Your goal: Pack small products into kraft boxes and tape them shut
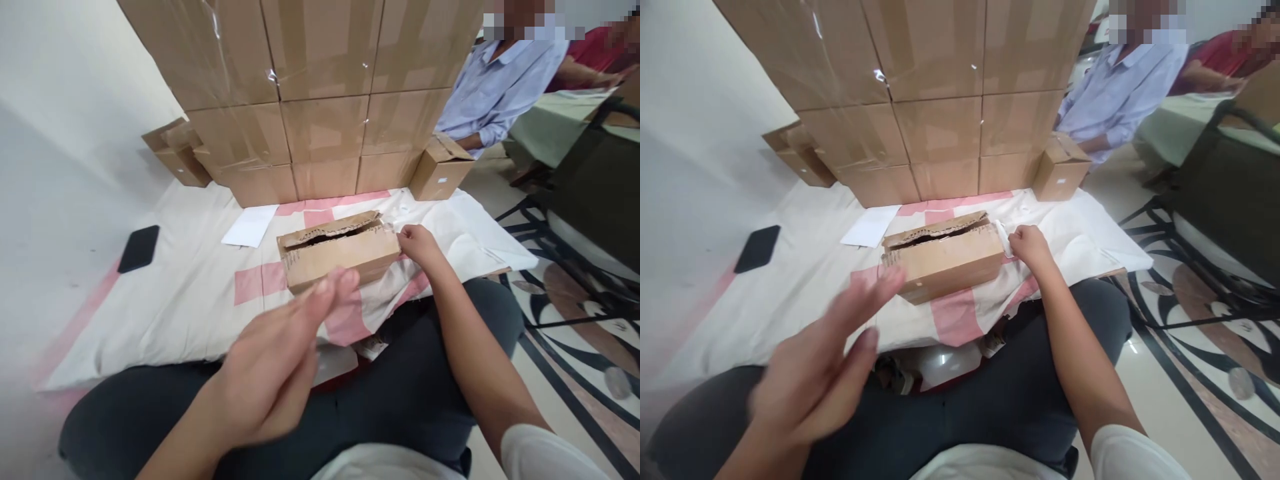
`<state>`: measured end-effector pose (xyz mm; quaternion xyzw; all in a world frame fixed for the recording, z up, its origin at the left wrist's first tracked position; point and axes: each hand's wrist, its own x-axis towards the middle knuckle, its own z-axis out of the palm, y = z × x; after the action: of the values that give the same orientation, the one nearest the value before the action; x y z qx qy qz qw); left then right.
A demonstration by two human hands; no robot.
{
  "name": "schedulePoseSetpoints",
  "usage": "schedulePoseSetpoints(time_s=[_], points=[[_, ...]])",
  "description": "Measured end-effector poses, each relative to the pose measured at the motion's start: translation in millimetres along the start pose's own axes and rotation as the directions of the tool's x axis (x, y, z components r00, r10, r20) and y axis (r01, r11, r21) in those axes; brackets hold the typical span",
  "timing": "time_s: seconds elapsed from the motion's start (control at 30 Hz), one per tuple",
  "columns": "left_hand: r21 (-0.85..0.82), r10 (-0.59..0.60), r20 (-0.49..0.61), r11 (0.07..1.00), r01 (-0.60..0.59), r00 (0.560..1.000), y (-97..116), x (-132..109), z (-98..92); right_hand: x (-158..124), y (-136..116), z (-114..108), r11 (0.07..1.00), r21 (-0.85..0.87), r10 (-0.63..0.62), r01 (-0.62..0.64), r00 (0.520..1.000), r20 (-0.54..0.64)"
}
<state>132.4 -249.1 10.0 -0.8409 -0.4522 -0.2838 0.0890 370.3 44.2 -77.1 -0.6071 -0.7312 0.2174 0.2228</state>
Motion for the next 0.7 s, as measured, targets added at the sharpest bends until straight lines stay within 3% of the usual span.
schedulePoseSetpoints(time_s=[0.07, 0.13, 0.23, 0.37, 0.5, 0.57, 0.63, 0.7], points=[[0.089, 0.009, -0.027, 0.996, -0.006, 1.000, -11.6, 16.8, 13.1, 1.4, 1.0, 0.7, 1.000, -0.003, -0.001, 0.001, 1.000, 0.000], [0.157, 0.067, 0.017, 0.985, -0.068, 0.998, -18.6, 26.8, 25.6, 2.3, 2.1, 1.5, 1.000, -0.013, -0.001, 0.001, 1.000, 0.003], [0.154, 0.131, 0.103, 0.977, -0.146, 0.986, -22.0, 29.5, 37.8, 1.9, 2.3, 2.3, 0.999, -0.034, -0.001, 0.001, 1.000, 0.008], [0.109, 0.159, 0.109, 0.979, -0.170, 0.981, -24.6, 26.2, 44.5, -0.1, 0.4, 2.6, 0.998, -0.064, -0.028, 0.027, 0.999, -0.018], [-0.061, 0.132, 0.115, 0.990, -0.125, 0.985, -16.6, 24.0, 68.0, -0.9, -0.2, 2.9, 0.997, -0.067, -0.036, 0.034, 0.999, -0.026], [-0.251, 0.108, 0.214, 0.967, -0.052, 0.971, -2.8, 18.7, 94.1, -0.6, 0.3, 3.3, 0.997, -0.065, -0.033, 0.031, 0.999, -0.026], [-0.397, 0.033, 0.434, 0.904, 0.158, 0.900, 14.4, 8.7, 126.7, -0.3, 1.2, 3.6, 0.997, -0.063, -0.039, 0.038, 0.999, -0.024], [-0.330, -0.109, 0.677, 0.839, 0.433, 0.728, 28.7, -4.6, 159.3, -0.1, 1.8, 3.8, 0.997, -0.060, -0.040, 0.039, 0.999, -0.020]])
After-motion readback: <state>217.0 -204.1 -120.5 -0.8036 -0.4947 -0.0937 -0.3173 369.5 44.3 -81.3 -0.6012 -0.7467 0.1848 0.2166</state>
